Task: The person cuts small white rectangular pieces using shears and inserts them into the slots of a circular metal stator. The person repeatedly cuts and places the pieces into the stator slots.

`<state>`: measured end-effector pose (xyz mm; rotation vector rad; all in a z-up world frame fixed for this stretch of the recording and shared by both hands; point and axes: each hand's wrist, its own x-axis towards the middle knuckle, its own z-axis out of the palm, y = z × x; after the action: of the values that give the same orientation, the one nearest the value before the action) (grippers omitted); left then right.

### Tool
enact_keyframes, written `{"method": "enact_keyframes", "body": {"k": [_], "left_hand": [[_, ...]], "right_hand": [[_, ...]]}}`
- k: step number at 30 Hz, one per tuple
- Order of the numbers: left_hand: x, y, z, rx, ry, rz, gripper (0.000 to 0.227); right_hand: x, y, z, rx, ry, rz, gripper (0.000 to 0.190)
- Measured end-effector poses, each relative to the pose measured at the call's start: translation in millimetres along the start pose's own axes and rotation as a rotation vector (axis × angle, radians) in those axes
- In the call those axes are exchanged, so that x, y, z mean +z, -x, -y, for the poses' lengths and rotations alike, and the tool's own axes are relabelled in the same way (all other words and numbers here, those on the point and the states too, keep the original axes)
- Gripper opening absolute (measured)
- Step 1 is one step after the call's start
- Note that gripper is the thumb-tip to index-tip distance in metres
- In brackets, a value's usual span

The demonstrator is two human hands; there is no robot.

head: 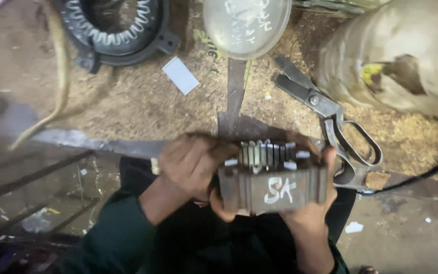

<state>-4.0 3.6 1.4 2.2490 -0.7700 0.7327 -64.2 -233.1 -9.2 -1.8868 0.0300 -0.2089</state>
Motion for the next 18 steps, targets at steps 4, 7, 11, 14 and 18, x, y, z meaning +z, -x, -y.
{"method": "enact_keyframes", "body": {"k": [4, 7, 11, 14, 18], "left_hand": [[7, 15, 8, 0.054, -0.015, -0.092, 0.075], [18, 25, 10, 0.002, -0.035, -0.107, 0.082], [10, 13, 2, -0.059, -0.152, -0.141, 0.076], [-16, 3, -16, -0.074, -0.203, -0.116, 0.073], [-21, -4, -39, -0.223, 0.233, -0.029, 0.078]], "right_hand": [[-5, -13, 20, -0.316, 0.860, 0.183, 0.099], [0, -12, 36, -0.244, 0.516, 0.117, 0.118], [0, -12, 48, -0.259, 0.481, 0.108, 0.118], [-2, -9, 48, -0.366, 0.499, 0.094, 0.118], [6, 8, 46, -0.390, 0.299, 0.023, 0.107]]}}
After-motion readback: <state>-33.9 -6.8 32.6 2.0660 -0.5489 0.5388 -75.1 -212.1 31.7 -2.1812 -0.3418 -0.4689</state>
